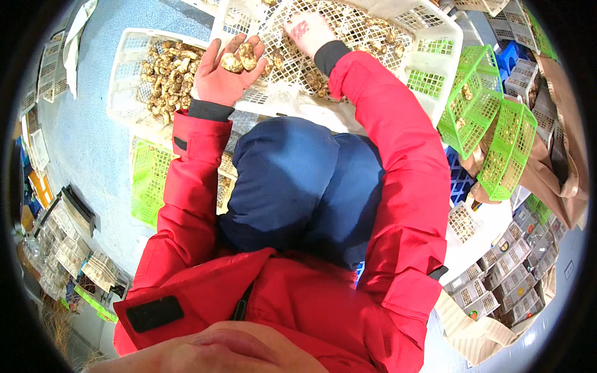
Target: The person picks up pieces of ginger from a white crate by hand and places them into different smaller green and white baskets.
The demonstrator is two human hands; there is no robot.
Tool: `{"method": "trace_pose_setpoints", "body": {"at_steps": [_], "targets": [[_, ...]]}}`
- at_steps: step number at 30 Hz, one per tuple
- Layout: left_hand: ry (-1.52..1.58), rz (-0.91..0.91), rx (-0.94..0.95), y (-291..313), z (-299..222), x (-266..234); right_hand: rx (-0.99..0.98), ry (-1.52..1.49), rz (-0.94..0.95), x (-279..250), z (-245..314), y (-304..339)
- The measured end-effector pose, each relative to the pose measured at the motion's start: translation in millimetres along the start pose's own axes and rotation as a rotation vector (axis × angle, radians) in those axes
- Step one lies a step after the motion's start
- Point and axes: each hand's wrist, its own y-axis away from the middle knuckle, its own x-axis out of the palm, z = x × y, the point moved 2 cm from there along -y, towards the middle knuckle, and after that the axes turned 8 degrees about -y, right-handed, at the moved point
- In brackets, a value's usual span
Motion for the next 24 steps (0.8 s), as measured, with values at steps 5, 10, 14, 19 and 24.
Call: {"method": "trace_pose_setpoints", "body": {"at_steps": [5, 10, 14, 19, 24], "targets": [[-0.046, 0.004, 0.062, 5.4, -3.3, -9.5, 0.183, -0.328, -0.038, -9.9, 7.6, 3.6], [-0.029, -0.043, 0.074, -0.2, 2.2, -4.1, 0.057, -2.335, -0.043, -25.1, -16.2, 28.5], [0.011, 0.036, 0.052, 1.8, -1.3, -5.0, 0.08, -2.327, 0.009, -47.2, -0.6, 32.1], [-0.049, 0.046, 0.05, 1.0, -0.5, -2.3, 0.284, -2.166, -0.054, -50.3, 4.2, 37.2], [-0.073, -0.001, 0.06, 0.3, -0.2, -7.3, 0.356, -2.332, -0.074, -40.5, -5.2, 41.0]]}}
